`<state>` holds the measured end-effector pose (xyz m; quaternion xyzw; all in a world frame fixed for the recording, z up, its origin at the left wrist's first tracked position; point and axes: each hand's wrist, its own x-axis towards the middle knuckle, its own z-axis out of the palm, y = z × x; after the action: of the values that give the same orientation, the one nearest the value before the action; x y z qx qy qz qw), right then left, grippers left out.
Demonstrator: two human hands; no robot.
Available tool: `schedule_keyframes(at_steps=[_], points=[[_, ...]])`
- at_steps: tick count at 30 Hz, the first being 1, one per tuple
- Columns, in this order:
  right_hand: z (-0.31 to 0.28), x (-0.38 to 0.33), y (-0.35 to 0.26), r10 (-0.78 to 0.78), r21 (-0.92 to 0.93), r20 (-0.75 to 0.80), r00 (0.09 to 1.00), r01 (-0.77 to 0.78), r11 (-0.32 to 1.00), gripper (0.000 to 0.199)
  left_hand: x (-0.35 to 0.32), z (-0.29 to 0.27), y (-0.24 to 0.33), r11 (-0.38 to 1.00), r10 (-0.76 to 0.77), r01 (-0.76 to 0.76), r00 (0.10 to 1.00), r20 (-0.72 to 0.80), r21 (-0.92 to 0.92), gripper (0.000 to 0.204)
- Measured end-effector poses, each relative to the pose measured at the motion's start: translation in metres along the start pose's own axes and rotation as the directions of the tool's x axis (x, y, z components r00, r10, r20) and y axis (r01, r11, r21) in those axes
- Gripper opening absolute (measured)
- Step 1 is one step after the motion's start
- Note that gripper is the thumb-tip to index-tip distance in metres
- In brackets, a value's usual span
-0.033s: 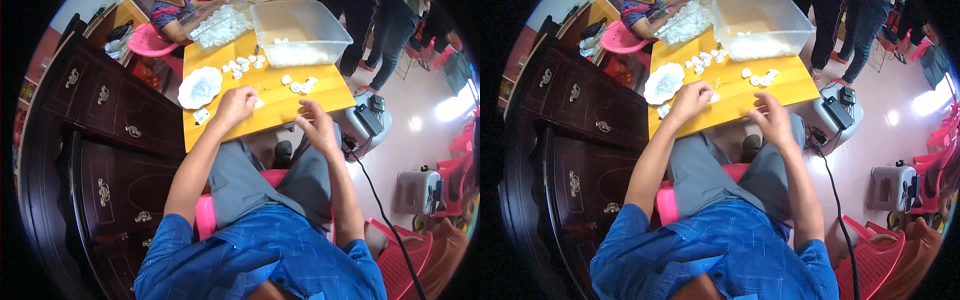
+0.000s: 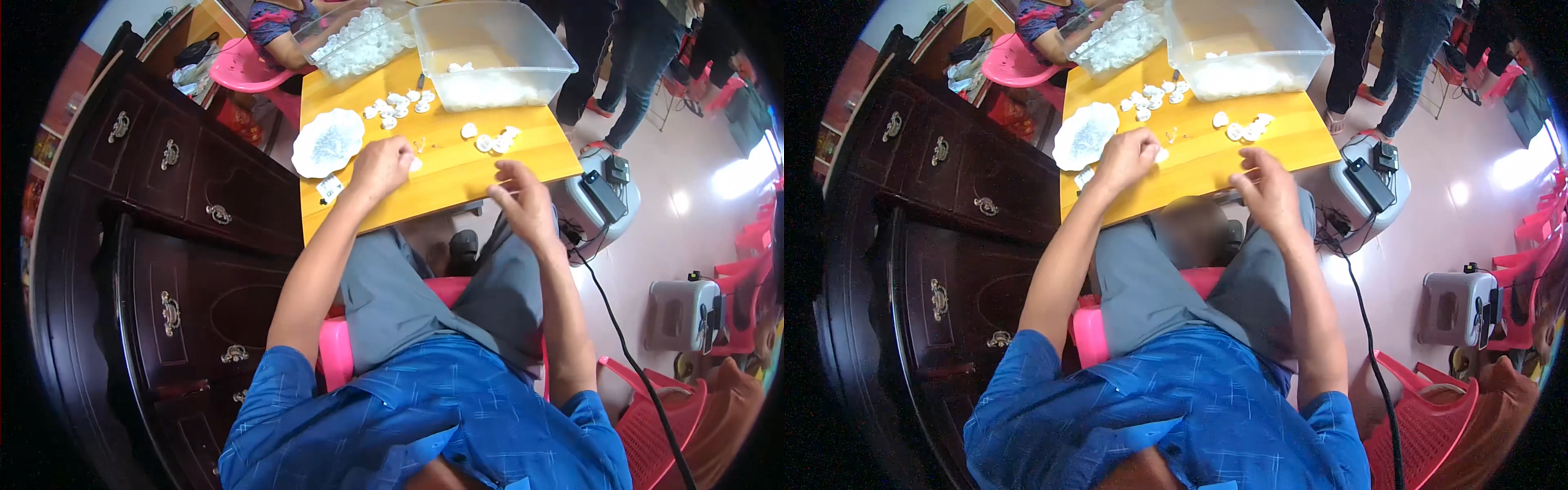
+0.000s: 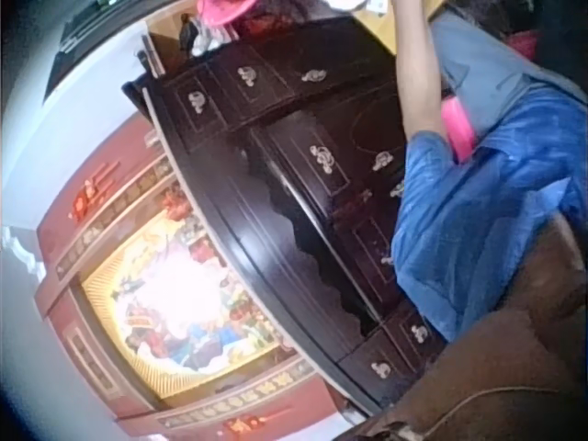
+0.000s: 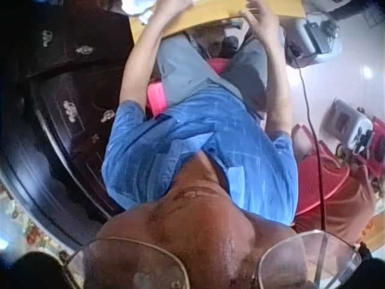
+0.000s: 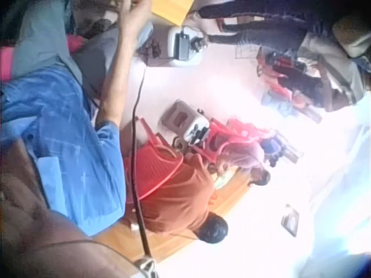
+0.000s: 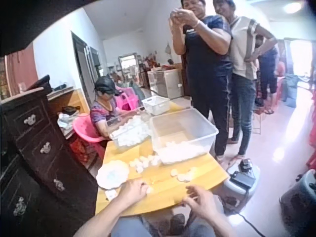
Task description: Assembling small white plastic components by hand at a shared workspace.
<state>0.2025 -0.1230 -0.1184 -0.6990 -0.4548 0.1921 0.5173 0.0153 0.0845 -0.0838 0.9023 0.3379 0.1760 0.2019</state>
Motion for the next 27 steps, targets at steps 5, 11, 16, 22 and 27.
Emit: schedule_keyframes(at_steps=[5, 11, 16, 22, 27], points=[[-0.002, 0.038, 0.018, -0.226, -0.382, -0.141, 0.964, 0.157, 0.911, 0.033, 0.053, 0.016, -0.041, 0.927, -0.136, 0.132, 0.991, -0.013, 0.351, 0.018], [0.023, 0.063, 0.051, -0.377, -0.568, -0.084, 0.922, 0.267, 0.779, 0.027, 0.092, 0.028, -0.072, 0.928, -0.101, 0.12, 0.992, -0.071, 0.352, 0.019], [0.029, 0.069, 0.06, -0.377, -0.595, -0.057, 0.924, 0.272, 0.756, 0.019, 0.091, 0.028, -0.066, 0.976, -0.099, 0.146, 0.958, -0.268, 0.161, 0.017], [0.021, 0.071, 0.066, -0.361, -0.653, -0.05, 0.931, 0.243, 0.717, 0.023, 0.038, 0.043, -0.034, 0.999, -0.034, 0.039, 0.993, -0.117, 0.036, 0.024], [0.002, 0.058, 0.055, -0.407, -0.496, -0.139, 0.903, 0.293, 0.818, 0.026, 0.032, 0.055, -0.019, 0.996, 0.026, -0.011, 0.986, -0.162, 0.091, 0.025]])
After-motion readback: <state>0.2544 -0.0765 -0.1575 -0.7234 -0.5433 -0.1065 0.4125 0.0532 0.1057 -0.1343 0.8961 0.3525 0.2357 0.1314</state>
